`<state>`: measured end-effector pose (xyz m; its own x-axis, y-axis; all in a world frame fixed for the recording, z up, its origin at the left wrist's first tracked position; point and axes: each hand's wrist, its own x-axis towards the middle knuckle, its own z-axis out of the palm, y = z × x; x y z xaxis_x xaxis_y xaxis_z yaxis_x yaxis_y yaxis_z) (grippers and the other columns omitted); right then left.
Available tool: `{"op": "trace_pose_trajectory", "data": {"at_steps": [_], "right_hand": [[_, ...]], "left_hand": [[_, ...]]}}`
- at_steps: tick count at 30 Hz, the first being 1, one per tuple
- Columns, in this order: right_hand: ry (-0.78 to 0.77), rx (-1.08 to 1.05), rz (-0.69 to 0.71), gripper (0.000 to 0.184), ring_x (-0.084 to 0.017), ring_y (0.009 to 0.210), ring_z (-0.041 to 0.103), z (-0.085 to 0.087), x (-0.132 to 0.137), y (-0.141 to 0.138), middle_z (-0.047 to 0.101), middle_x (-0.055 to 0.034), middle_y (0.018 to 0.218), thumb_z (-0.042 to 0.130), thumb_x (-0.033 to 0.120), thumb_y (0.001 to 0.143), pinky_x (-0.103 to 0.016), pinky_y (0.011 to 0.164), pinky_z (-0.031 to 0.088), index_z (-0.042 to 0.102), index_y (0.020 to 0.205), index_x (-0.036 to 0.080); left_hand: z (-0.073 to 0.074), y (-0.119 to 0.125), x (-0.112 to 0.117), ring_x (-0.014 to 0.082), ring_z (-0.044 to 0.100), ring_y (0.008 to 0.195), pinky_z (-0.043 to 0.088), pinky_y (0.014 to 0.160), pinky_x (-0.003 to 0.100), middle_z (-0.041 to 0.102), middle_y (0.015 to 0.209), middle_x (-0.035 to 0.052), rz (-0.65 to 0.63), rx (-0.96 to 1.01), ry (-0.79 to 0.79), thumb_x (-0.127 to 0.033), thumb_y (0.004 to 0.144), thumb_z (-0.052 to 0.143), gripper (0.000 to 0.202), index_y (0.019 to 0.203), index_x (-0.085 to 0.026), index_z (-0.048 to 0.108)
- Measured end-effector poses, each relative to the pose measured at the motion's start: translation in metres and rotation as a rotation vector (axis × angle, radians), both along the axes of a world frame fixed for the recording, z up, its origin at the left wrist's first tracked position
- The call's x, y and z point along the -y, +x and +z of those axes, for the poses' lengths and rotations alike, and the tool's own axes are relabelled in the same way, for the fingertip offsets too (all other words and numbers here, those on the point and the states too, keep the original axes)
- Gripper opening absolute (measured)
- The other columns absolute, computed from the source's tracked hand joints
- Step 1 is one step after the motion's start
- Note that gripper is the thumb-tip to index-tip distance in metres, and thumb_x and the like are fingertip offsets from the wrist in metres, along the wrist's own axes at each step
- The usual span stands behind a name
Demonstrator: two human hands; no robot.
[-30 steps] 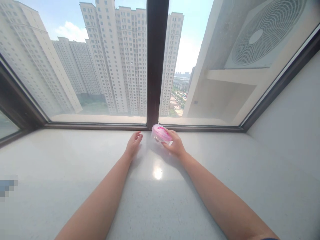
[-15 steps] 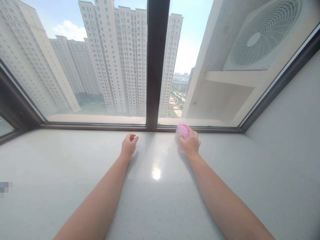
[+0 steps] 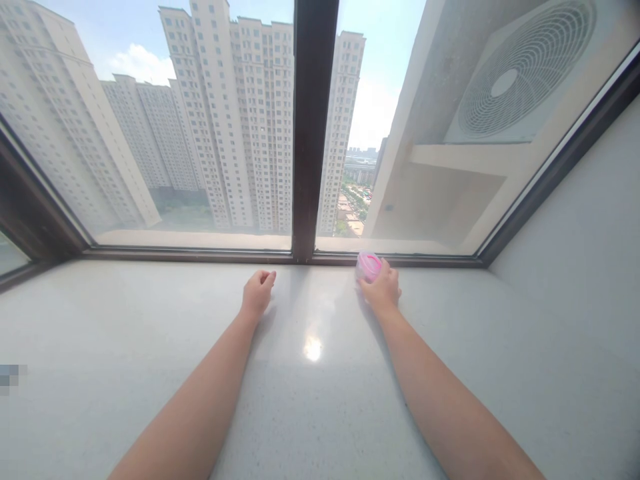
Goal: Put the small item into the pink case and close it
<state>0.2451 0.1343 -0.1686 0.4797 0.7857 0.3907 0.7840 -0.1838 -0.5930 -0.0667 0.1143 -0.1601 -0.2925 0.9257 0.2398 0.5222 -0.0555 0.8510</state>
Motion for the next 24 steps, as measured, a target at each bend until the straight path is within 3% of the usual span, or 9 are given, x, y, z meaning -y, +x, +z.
{"op": "trace_pose_trajectory", "data": {"at_steps": [3, 6, 8, 10, 13, 15, 18, 24], "right_hand": [[0.166, 0.070, -0.047, 0.091, -0.043, 0.121, 0.037, 0.005, 0.003, -0.005, 0.030, -0.0220, 0.139, 0.074, 0.049, 0.060, -0.058, 0.093, 0.030, 0.033, 0.137, 0.024], [0.355, 0.166, 0.033, 0.076, -0.041, 0.128, 0.030, 0.014, 0.010, -0.019, 0.025, -0.0206, 0.144, 0.067, 0.046, 0.070, -0.058, 0.097, 0.027, 0.035, 0.135, 0.022], [0.468, 0.192, 0.235, 0.059, -0.036, 0.126, 0.035, 0.017, 0.016, -0.034, 0.033, -0.0179, 0.140, 0.061, 0.039, 0.076, -0.052, 0.099, 0.028, 0.042, 0.129, 0.021], [0.516, 0.137, 0.533, 0.038, -0.029, 0.113, 0.047, 0.016, 0.022, -0.051, 0.050, -0.0147, 0.121, 0.055, 0.032, 0.080, -0.043, 0.093, 0.037, 0.050, 0.115, 0.019], [0.365, -0.045, 0.819, 0.012, -0.018, 0.074, 0.053, 0.007, 0.028, -0.074, 0.055, -0.0052, 0.082, 0.049, 0.030, 0.083, -0.029, 0.068, 0.042, 0.052, 0.085, 0.019], [0.193, -0.083, 0.894, 0.019, -0.014, 0.060, 0.045, 0.001, 0.029, -0.084, 0.048, 0.0004, 0.065, 0.048, 0.031, 0.084, -0.026, 0.059, 0.036, 0.046, 0.068, 0.019], [0.027, -0.104, 0.930, 0.032, -0.011, 0.056, 0.037, -0.004, 0.027, -0.088, 0.038, 0.0035, 0.055, 0.048, 0.033, 0.084, -0.025, 0.056, 0.029, 0.038, 0.057, 0.019], [-0.055, -0.061, 1.012, 0.033, -0.010, 0.055, 0.036, -0.006, 0.023, -0.086, 0.037, 0.0044, 0.051, 0.053, 0.031, 0.080, -0.024, 0.055, 0.025, 0.039, 0.053, 0.017]], "left_hand": [[0.001, 0.001, 0.001, 0.0192, 0.059, 0.066, 0.041, 0.064, 0.029, 0.064, 0.068, 0.0025, -0.008, -0.042, 0.000, -0.049, 0.079, 0.048, 0.032, 0.072, -0.019, 0.059], [0.002, 0.002, 0.003, 0.0189, 0.058, 0.065, 0.039, 0.064, 0.029, 0.062, 0.063, 0.0015, -0.021, -0.093, 0.003, -0.047, 0.078, 0.051, 0.031, 0.067, -0.019, 0.058], [0.003, 0.003, 0.004, 0.0186, 0.056, 0.064, 0.037, 0.063, 0.029, 0.061, 0.061, 0.0011, -0.033, -0.124, 0.003, -0.046, 0.077, 0.051, 0.031, 0.064, -0.020, 0.057], [0.003, 0.004, 0.005, 0.0179, 0.054, 0.062, 0.036, 0.062, 0.028, 0.060, 0.059, 0.0006, -0.053, -0.152, 0.002, -0.046, 0.078, 0.050, 0.032, 0.061, -0.020, 0.056], [0.003, 0.007, 0.007, 0.0166, 0.050, 0.059, 0.033, 0.060, 0.027, 0.055, 0.054, -0.0007, -0.094, -0.195, 0.001, -0.046, 0.079, 0.047, 0.035, 0.057, -0.020, 0.052], [0.001, 0.009, 0.008, 0.0157, 0.047, 0.056, 0.031, 0.058, 0.027, 0.051, 0.050, -0.0014, -0.134, -0.228, -0.005, -0.046, 0.079, 0.045, 0.037, 0.053, -0.020, 0.050], [-0.002, 0.013, 0.009, 0.0144, 0.043, 0.053, 0.028, 0.056, 0.027, 0.045, 0.047, -0.0018, -0.201, -0.278, -0.017, -0.045, 0.079, 0.043, 0.041, 0.047, -0.019, 0.046], [-0.006, 0.017, 0.008, 0.0131, 0.035, 0.052, 0.022, 0.054, 0.027, 0.034, 0.047, -0.0030, -0.238, -0.363, -0.039, -0.045, 0.079, 0.042, 0.042, 0.046, -0.020, 0.035]]}}
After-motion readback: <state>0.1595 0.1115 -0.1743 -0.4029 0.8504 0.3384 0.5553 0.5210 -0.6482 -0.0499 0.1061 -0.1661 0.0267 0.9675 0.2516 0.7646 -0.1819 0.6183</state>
